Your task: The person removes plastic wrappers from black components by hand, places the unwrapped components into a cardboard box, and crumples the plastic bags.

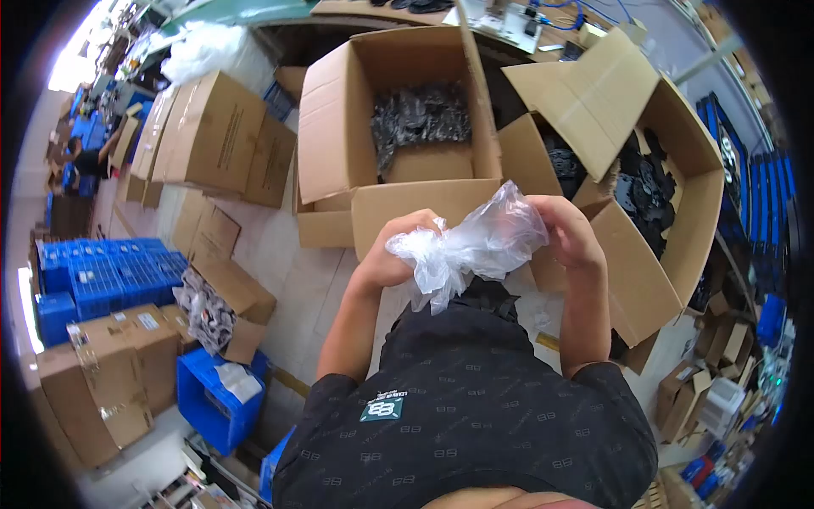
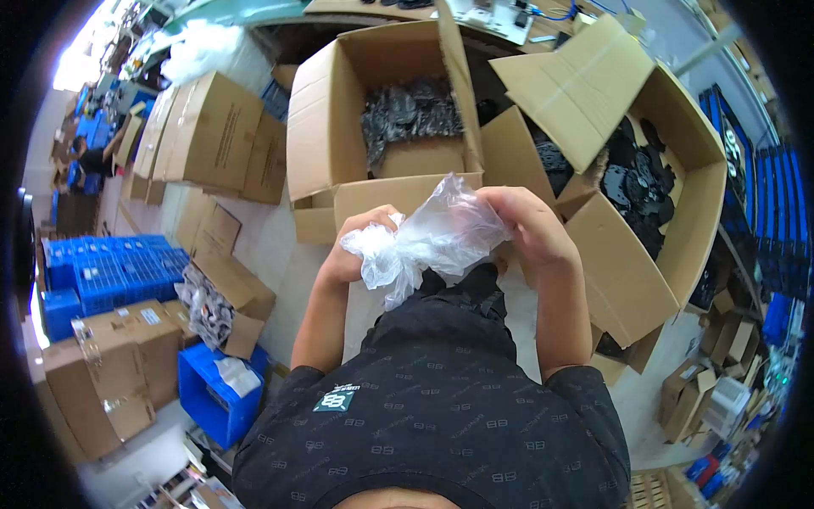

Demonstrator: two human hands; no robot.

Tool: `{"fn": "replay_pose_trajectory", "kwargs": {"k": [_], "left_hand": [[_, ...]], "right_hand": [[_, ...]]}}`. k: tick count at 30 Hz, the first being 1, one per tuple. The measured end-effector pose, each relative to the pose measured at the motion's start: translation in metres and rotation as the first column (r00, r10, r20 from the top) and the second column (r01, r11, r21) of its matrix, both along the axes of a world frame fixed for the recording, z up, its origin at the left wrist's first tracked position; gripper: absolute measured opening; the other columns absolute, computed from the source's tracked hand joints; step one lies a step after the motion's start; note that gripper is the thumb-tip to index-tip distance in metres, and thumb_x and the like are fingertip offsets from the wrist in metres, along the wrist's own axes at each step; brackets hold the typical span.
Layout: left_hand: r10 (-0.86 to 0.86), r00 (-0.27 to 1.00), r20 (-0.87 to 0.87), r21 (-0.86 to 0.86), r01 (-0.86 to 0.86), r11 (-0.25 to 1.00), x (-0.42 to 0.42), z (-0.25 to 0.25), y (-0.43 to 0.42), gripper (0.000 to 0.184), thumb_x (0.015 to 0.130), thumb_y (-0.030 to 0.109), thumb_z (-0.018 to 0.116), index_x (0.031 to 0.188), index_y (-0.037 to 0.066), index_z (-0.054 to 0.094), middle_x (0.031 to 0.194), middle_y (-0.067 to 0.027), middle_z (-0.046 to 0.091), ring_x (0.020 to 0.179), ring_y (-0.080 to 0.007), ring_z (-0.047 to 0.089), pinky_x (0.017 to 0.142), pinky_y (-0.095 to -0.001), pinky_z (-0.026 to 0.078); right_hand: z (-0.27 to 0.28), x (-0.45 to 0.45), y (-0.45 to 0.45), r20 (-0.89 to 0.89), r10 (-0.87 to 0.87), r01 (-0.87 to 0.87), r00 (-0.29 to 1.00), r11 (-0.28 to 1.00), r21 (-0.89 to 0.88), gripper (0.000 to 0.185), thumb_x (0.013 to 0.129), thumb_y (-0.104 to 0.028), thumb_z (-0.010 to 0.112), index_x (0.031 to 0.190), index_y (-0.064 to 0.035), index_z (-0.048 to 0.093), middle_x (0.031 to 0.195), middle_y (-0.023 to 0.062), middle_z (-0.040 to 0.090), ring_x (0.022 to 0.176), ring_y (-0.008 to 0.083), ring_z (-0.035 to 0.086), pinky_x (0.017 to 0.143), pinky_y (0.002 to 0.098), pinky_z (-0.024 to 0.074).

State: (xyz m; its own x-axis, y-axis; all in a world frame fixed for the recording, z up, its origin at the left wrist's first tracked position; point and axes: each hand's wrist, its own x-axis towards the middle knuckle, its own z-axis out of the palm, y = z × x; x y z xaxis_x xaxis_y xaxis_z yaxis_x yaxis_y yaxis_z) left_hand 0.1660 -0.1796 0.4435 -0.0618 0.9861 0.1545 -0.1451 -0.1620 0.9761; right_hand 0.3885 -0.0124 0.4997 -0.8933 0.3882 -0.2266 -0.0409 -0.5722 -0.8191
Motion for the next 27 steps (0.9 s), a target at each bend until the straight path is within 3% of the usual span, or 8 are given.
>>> {"fn": "replay_pose_trajectory", "kwargs": {"k": [5, 9, 11, 12, 13, 15, 21, 27], "left_hand": [[0.106, 0.994, -0.013, -0.061, -0.106, 0.992, -0.032, -0.018, -0.042, 0.028, 0.072, 0.001, 0.073, 0.097, 0.001, 0.061, 0.096, -0.0059, 0.063, 0.087, -0.0150, 0.060, 0.079, -0.0282, 0.046], [0.354, 0.915, 0.195, -0.087, -0.343, 0.935, -0.043, -0.008, -0.062, 0.055, 0.074, 0.004, 0.074, 0.125, -0.001, 0.055, 0.109, -0.0095, 0.065, 0.100, -0.0163, 0.062, 0.089, -0.0306, 0.048], [0.230, 0.907, 0.353, -0.010, -0.243, 0.970, -0.037, -0.001, -0.077, 0.073, 0.071, 0.012, 0.081, 0.134, -0.002, 0.047, 0.118, -0.0134, 0.062, 0.107, -0.0193, 0.060, 0.093, -0.0341, 0.048], [0.141, 0.946, 0.292, -0.014, -0.143, 0.990, -0.029, 0.011, -0.076, 0.076, 0.070, 0.014, 0.080, 0.136, -0.003, 0.045, 0.119, -0.0137, 0.062, 0.109, -0.0195, 0.059, 0.094, -0.0331, 0.046], [-0.037, 0.932, 0.361, 0.067, 0.013, 0.998, -0.022, 0.024, -0.069, 0.075, 0.071, 0.013, 0.076, 0.138, -0.001, 0.044, 0.115, -0.0111, 0.062, 0.106, -0.0162, 0.058, 0.093, -0.0308, 0.044], [-0.079, 0.996, 0.039, -0.016, 0.080, 0.997, -0.007, 0.030, -0.058, 0.073, 0.074, 0.008, 0.070, 0.141, 0.003, 0.042, 0.103, -0.0042, 0.062, 0.091, -0.0107, 0.055, 0.087, -0.0287, 0.044], [0.036, 0.976, 0.213, -0.148, -0.004, 0.989, 0.004, 0.010, -0.044, 0.078, 0.072, 0.001, 0.066, 0.144, 0.000, 0.034, 0.103, -0.0040, 0.060, 0.087, -0.0106, 0.053, 0.083, -0.0270, 0.043], [0.152, 0.924, -0.350, -0.208, -0.235, 0.949, 0.026, 0.024, -0.008, 0.066, 0.070, 0.003, 0.068, 0.132, 0.006, 0.045, 0.095, -0.0144, 0.065, 0.092, -0.0296, 0.065, 0.080, -0.0366, 0.049]], "right_hand": [[-0.014, -0.042, -0.023, 0.085, 0.215, -0.228, 0.973, 0.949, 0.219, 0.017, 0.079, -0.002, 0.069, 0.095, 0.0025, 0.064, 0.087, 0.0021, 0.065, 0.079, 0.0075, 0.059, 0.070, 0.0225, 0.0470], [-0.011, -0.070, -0.040, 0.167, -0.125, 0.052, 0.978, 0.920, 0.387, 0.018, 0.076, -0.002, 0.072, 0.074, -0.0014, 0.054, 0.073, -0.0017, 0.060, 0.066, 0.0057, 0.055, 0.059, 0.0234, 0.0457], [-0.012, -0.082, -0.043, 0.278, -0.462, -0.051, 0.842, 0.445, 0.894, 0.018, 0.076, -0.002, 0.072, 0.076, -0.0013, 0.054, 0.068, 0.0030, 0.058, 0.065, 0.0058, 0.054, 0.057, 0.0251, 0.0451], [-0.011, -0.089, -0.052, 0.272, -0.496, -0.036, 0.824, 0.434, 0.900, 0.019, 0.074, -0.004, 0.073, 0.079, -0.0010, 0.054, 0.066, 0.0078, 0.056, 0.064, 0.0097, 0.056, 0.057, 0.0276, 0.0451], [-0.011, -0.094, -0.057, 0.273, -0.478, -0.047, 0.835, 0.432, 0.900, 0.019, 0.074, -0.004, 0.073, 0.079, -0.0010, 0.054, 0.066, 0.0078, 0.056, 0.064, 0.0097, 0.056, 0.057, 0.0276, 0.0451], [-0.012, -0.102, -0.063, 0.174, -0.351, -0.061, 0.920, 0.309, 0.949, 0.020, 0.074, -0.007, 0.073, 0.078, -0.0004, 0.054, 0.067, 0.0089, 0.057, 0.063, 0.0152, 0.058, 0.058, 0.0296, 0.0463], [0.012, -0.074, -0.039, 0.229, -0.165, -0.136, 0.959, 0.443, 0.886, 0.014, 0.076, -0.006, 0.070, 0.085, 0.0009, 0.061, 0.077, 0.0110, 0.064, 0.072, 0.0193, 0.063, 0.068, 0.0296, 0.0494], [-0.004, -0.067, -0.020, 0.008, 0.237, -0.122, 0.971, 0.471, 0.874, 0.015, 0.077, -0.003, 0.071, 0.090, -0.0047, 0.065, 0.083, 0.0101, 0.066, 0.078, 0.0272, 0.065, 0.071, 0.0333, 0.0511]]}}
